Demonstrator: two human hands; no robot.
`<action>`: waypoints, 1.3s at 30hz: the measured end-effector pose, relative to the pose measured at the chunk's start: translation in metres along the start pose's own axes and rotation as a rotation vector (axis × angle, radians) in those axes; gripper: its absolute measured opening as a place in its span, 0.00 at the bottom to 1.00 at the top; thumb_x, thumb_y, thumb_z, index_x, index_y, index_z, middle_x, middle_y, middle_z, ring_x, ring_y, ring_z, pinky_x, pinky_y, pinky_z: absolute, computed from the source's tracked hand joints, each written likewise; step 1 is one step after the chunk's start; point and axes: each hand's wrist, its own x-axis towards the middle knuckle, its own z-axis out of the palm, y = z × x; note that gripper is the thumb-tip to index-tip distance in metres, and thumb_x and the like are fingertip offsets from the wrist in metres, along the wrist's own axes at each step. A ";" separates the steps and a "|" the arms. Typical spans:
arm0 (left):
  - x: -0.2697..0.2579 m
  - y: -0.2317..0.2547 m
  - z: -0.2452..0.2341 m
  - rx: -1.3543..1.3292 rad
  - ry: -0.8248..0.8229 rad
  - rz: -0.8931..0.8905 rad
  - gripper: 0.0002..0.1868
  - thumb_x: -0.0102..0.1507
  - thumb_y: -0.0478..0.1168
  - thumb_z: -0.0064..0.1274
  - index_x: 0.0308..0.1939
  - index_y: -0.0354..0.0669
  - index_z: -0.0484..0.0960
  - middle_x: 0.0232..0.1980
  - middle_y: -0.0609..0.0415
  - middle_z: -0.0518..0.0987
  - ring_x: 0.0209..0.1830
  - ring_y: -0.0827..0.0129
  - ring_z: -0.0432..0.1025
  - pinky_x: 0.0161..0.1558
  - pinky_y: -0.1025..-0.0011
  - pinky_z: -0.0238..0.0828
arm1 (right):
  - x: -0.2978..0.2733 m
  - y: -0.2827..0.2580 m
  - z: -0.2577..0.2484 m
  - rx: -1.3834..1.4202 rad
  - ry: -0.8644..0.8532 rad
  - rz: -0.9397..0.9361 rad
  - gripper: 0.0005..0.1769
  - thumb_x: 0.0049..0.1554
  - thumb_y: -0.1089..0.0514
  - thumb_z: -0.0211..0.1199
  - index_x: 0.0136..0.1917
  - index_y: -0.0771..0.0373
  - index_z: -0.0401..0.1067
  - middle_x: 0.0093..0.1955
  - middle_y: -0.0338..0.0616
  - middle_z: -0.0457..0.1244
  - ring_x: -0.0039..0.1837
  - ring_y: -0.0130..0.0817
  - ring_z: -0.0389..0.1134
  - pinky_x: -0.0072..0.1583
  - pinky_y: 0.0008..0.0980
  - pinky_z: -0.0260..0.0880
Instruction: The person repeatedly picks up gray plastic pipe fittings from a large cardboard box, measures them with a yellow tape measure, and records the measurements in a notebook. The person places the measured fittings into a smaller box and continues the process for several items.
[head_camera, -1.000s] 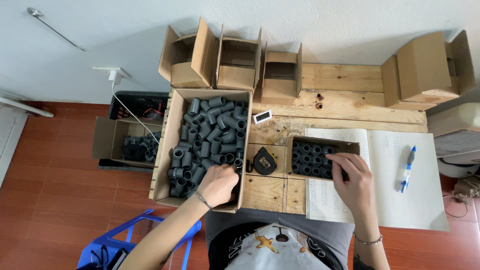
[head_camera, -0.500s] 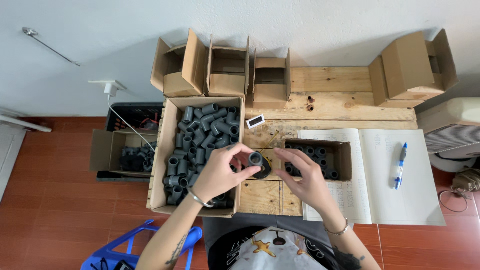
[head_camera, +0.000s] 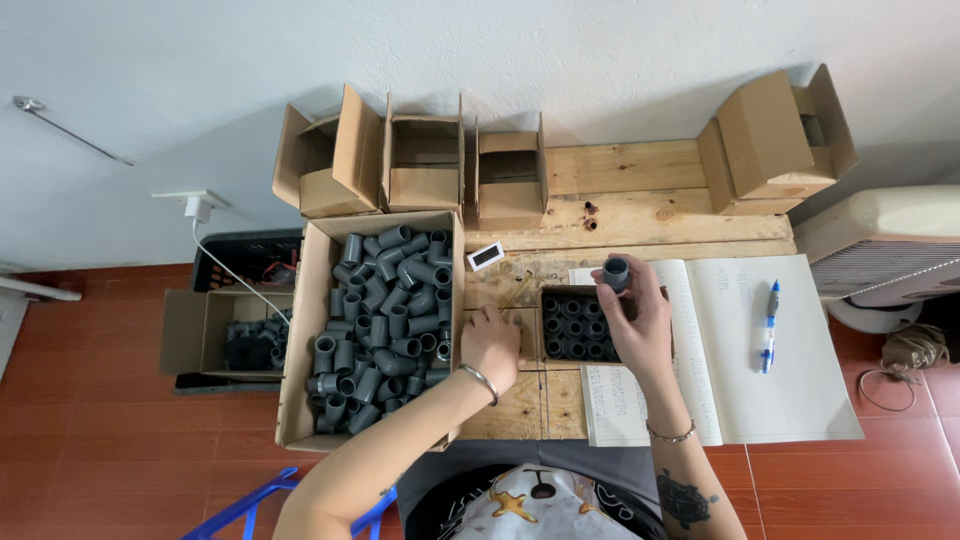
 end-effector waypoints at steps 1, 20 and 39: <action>-0.003 0.005 -0.001 0.003 0.004 0.004 0.37 0.53 0.61 0.68 0.58 0.47 0.75 0.49 0.42 0.75 0.47 0.49 0.74 0.42 0.63 0.76 | 0.000 0.002 -0.002 0.000 0.006 -0.002 0.20 0.64 0.60 0.61 0.68 0.68 0.66 0.53 0.52 0.71 0.57 0.41 0.72 0.57 0.38 0.67; -0.025 -0.037 -0.161 -1.106 0.123 0.261 0.40 0.56 0.58 0.60 0.68 0.49 0.68 0.58 0.40 0.75 0.56 0.45 0.74 0.53 0.54 0.77 | 0.012 0.011 0.000 0.100 0.106 0.049 0.21 0.53 0.66 0.72 0.60 0.63 0.76 0.54 0.43 0.69 0.52 0.30 0.74 0.56 0.27 0.74; -0.032 -0.049 -0.177 -1.202 -0.303 0.428 0.43 0.53 0.58 0.62 0.70 0.53 0.68 0.48 0.55 0.80 0.43 0.71 0.74 0.41 0.76 0.76 | 0.021 -0.006 0.013 0.093 0.090 0.005 0.20 0.53 0.69 0.70 0.60 0.65 0.75 0.59 0.45 0.72 0.59 0.29 0.74 0.64 0.25 0.74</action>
